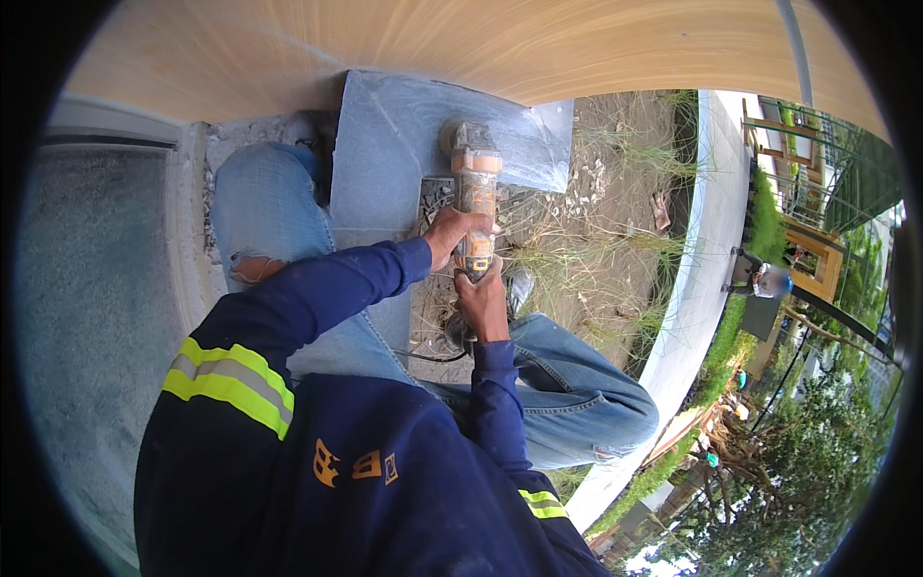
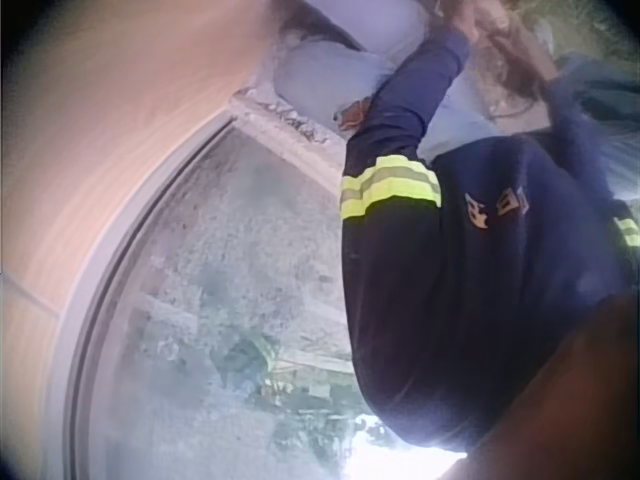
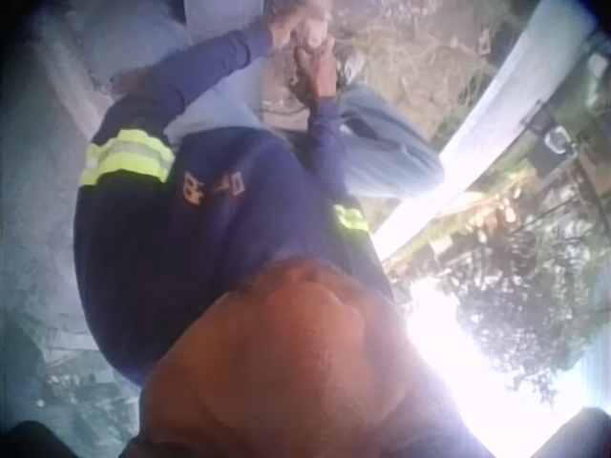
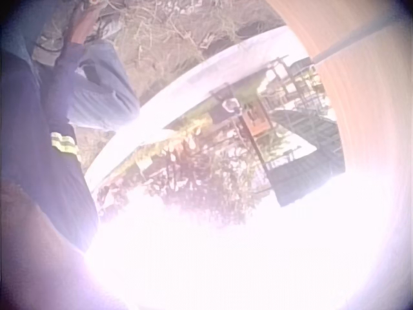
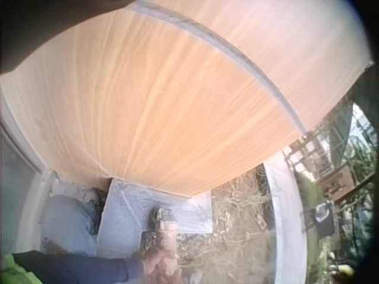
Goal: The person uses a handheld angle grinder to smooth a concrete surface. They hold the tool with both hands and move it back and forth across the area, generating dust.
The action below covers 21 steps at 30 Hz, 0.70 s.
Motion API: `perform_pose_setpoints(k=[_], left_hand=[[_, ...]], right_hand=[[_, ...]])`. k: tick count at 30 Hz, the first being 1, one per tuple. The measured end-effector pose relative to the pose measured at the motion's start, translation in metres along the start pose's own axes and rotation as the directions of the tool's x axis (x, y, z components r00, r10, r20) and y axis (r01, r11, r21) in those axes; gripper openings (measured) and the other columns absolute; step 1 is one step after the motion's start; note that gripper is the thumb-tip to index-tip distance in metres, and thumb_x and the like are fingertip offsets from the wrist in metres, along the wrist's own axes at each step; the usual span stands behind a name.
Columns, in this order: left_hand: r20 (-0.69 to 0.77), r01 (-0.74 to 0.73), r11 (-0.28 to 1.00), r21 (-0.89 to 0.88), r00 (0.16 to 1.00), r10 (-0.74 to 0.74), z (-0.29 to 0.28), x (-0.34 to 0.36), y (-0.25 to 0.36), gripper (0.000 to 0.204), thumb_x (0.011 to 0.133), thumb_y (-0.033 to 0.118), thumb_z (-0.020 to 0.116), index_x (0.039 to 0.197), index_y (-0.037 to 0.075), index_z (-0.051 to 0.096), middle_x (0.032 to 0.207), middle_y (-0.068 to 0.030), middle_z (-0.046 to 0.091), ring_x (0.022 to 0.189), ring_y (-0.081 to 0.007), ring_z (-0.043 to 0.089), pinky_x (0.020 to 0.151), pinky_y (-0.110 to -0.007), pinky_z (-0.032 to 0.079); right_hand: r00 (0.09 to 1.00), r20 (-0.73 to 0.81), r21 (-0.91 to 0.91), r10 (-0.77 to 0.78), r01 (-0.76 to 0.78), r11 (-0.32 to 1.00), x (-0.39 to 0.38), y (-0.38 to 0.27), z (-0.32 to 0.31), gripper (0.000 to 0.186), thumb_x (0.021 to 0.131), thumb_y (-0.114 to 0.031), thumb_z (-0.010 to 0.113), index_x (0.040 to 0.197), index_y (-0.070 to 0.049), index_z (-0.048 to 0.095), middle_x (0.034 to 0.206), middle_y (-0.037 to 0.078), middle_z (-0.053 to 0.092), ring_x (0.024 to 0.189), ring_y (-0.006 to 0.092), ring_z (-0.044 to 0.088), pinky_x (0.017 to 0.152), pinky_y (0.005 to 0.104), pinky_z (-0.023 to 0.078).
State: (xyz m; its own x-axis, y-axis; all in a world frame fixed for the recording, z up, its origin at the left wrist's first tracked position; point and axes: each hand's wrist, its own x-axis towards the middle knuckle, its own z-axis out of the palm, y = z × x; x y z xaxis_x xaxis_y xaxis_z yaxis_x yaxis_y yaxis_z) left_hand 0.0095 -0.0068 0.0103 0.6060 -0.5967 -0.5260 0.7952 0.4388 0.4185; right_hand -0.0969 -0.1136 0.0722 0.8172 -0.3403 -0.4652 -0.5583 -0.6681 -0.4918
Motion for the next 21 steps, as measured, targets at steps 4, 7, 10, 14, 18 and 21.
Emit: perform_pose_setpoints(k=[4,7,10,14,18,21], left_hand=[[-0.062,-0.049,0.999,-0.020,0.997,0.048,0.008,-0.013,-0.014,0.039,0.073,0.017,0.083,0.107,0.004,0.068,0.096,-0.0083,0.068,0.095,-0.0205,0.067,0.090,-0.039,0.053],[-0.002,-0.004,0.999,0.038,1.000,0.004,0.006,-0.007,-0.016,0.039,0.073,0.017,0.083,0.107,0.004,0.067,0.096,-0.0080,0.068,0.097,-0.0203,0.067,0.092,-0.039,0.052],[0.010,0.042,0.999,0.015,0.999,-0.042,0.002,0.004,-0.003,0.039,0.075,0.017,0.082,0.108,0.004,0.067,0.095,-0.0086,0.067,0.095,-0.0209,0.067,0.085,-0.039,0.054],[-0.012,0.002,1.000,-0.014,1.000,-0.002,0.003,0.000,-0.010,0.042,0.074,0.016,0.082,0.111,0.002,0.066,0.097,-0.0093,0.067,0.094,-0.0213,0.068,0.083,-0.039,0.056],[0.035,0.002,1.000,0.014,0.999,-0.003,0.004,0.002,-0.012,0.043,0.074,0.016,0.082,0.111,0.002,0.065,0.099,-0.0099,0.066,0.092,-0.0215,0.067,0.085,-0.039,0.054],[0.014,0.005,1.000,0.019,1.000,-0.005,0.005,0.003,0.000,0.041,0.073,0.017,0.083,0.107,0.003,0.066,0.094,-0.0079,0.065,0.090,-0.0202,0.066,0.084,-0.039,0.054]], right_hand=[[0.998,0.018,0.000,-0.067,0.067,0.998,-0.009,0.011,-0.007,0.056,0.087,-0.021,0.073,0.129,0.002,0.044,0.103,0.035,0.070,0.098,0.0524,0.069,0.083,0.0525,0.054],[0.999,-0.004,0.038,-0.050,0.050,0.998,-0.014,0.017,-0.003,0.054,0.088,-0.020,0.072,0.128,0.002,0.044,0.102,0.035,0.069,0.098,0.0529,0.068,0.083,0.0524,0.054],[0.999,-0.020,0.040,-0.031,0.032,0.999,0.000,0.006,0.001,0.055,0.088,-0.019,0.072,0.130,0.002,0.043,0.101,0.036,0.069,0.097,0.0529,0.068,0.082,0.0530,0.054],[0.999,0.034,0.028,-0.020,0.019,0.999,-0.002,0.003,-0.007,0.056,0.087,-0.018,0.072,0.130,0.003,0.042,0.103,0.036,0.068,0.098,0.0516,0.069,0.083,0.0526,0.054],[0.999,-0.005,0.041,-0.047,0.047,0.998,-0.004,0.021,-0.002,0.055,0.088,-0.019,0.071,0.130,0.002,0.043,0.104,0.035,0.069,0.099,0.0516,0.069,0.084,0.0525,0.054],[0.997,-0.063,-0.008,-0.036,0.036,0.999,0.004,0.005,0.006,0.054,0.088,-0.019,0.071,0.129,0.002,0.043,0.103,0.034,0.069,0.099,0.0519,0.069,0.084,0.0524,0.054]])
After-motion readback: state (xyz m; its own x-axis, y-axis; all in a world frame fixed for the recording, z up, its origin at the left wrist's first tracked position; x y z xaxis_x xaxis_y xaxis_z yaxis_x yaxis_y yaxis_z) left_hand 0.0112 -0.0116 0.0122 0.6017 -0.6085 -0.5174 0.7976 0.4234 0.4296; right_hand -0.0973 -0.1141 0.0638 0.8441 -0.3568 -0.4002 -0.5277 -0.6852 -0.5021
